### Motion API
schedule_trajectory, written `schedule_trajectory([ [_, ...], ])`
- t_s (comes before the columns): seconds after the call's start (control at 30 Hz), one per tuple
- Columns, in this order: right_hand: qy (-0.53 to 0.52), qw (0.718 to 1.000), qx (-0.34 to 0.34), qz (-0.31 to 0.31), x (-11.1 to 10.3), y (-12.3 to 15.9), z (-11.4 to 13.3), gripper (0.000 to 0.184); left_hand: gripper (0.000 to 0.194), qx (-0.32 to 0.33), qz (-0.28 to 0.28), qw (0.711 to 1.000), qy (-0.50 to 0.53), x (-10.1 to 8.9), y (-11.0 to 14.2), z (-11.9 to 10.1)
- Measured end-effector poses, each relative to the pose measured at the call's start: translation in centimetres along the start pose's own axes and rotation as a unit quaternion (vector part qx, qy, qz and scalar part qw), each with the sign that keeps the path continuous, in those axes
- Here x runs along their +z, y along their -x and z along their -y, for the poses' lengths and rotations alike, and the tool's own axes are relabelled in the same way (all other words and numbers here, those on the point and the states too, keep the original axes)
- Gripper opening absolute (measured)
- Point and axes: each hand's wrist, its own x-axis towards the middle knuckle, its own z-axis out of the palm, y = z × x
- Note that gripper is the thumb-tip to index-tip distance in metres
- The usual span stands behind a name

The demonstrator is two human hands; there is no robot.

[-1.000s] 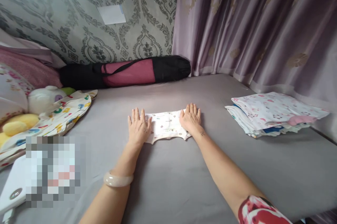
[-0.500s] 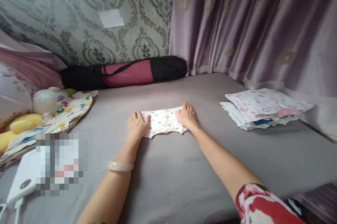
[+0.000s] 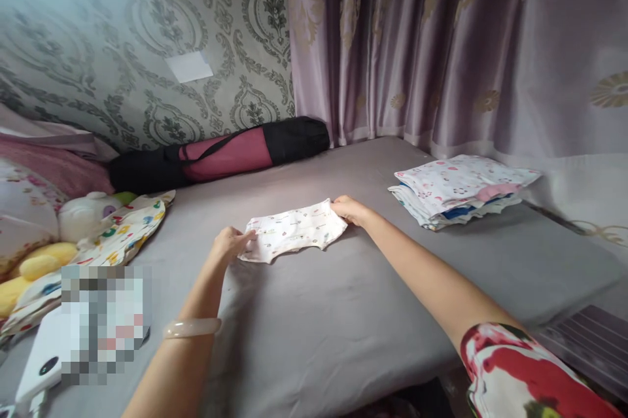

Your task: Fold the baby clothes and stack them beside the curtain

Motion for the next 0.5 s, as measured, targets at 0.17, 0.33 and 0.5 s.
schedule_trajectory([
  [0.17, 0.006, 1.0, 0.007, 0.012, 0.6, 0.7, 0.3, 0.016, 0.041, -0.057, 0.039, 0.992, 0.107, -0.2, 0.6, 0.4],
  [0.33, 0.093, 0.995, -0.014, -0.022, 0.3, 1.7, 0.0, 0.02, 0.044, -0.028, 0.056, 0.989, 0.136, -0.1, 0.5, 0.6],
  [0.5, 0.168, 0.984, -0.039, -0.046, -0.4, 3.2, 0.3, 0.029, 0.039, 0.022, 0.04, 0.992, 0.12, -0.2, -0.2, 0.1],
])
